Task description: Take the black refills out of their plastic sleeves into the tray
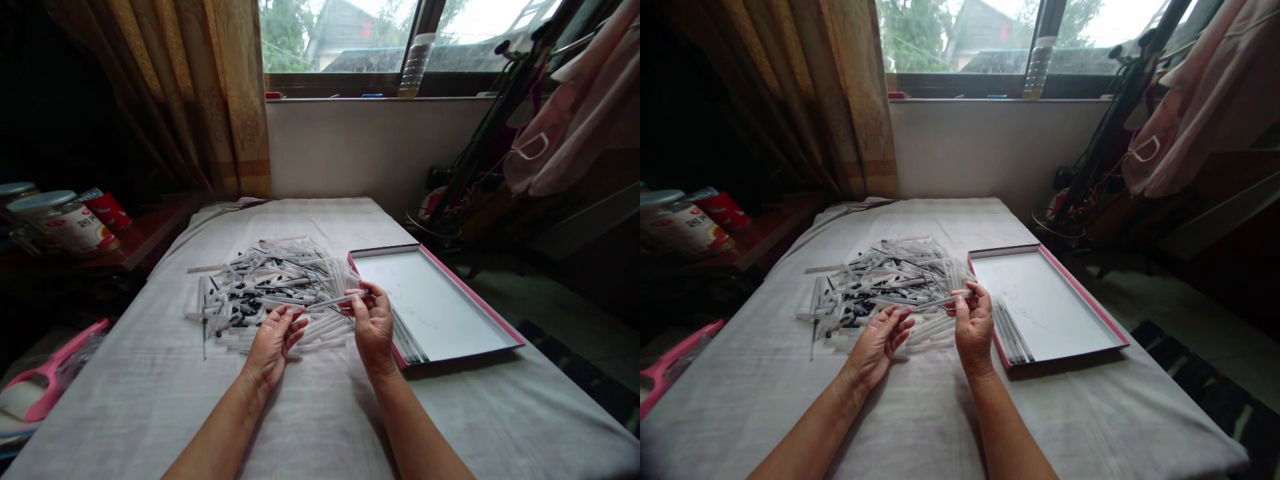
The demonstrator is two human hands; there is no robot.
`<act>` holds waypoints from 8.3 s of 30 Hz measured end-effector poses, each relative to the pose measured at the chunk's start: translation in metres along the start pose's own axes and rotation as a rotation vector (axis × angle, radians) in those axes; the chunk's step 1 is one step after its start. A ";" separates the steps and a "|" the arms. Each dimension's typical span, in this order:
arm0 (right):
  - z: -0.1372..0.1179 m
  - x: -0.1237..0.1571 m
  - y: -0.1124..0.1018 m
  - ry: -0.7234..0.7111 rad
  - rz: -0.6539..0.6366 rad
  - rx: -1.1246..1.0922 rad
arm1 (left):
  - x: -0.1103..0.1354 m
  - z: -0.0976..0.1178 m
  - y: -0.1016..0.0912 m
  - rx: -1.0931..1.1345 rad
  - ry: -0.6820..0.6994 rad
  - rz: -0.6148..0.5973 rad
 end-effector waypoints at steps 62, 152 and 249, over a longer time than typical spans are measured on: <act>0.009 0.006 0.018 0.175 -0.750 0.423 | -0.004 -0.001 -0.013 -0.394 0.196 -0.085; -0.030 0.012 0.027 -0.235 -0.779 1.240 | 0.033 0.037 -0.048 -1.031 0.717 -0.137; 0.012 -0.003 0.150 -0.048 -0.972 1.515 | 0.036 0.051 -0.062 -1.398 1.089 0.072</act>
Point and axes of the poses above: each hand's wrist, its own x-axis away from the middle knuckle, its own y-axis out of the palm, z = x × y, the point moved 4 cm from there along -x, towards the middle knuckle, and after that the axes turned 7 degrees about -z, right-handed, at the moved point
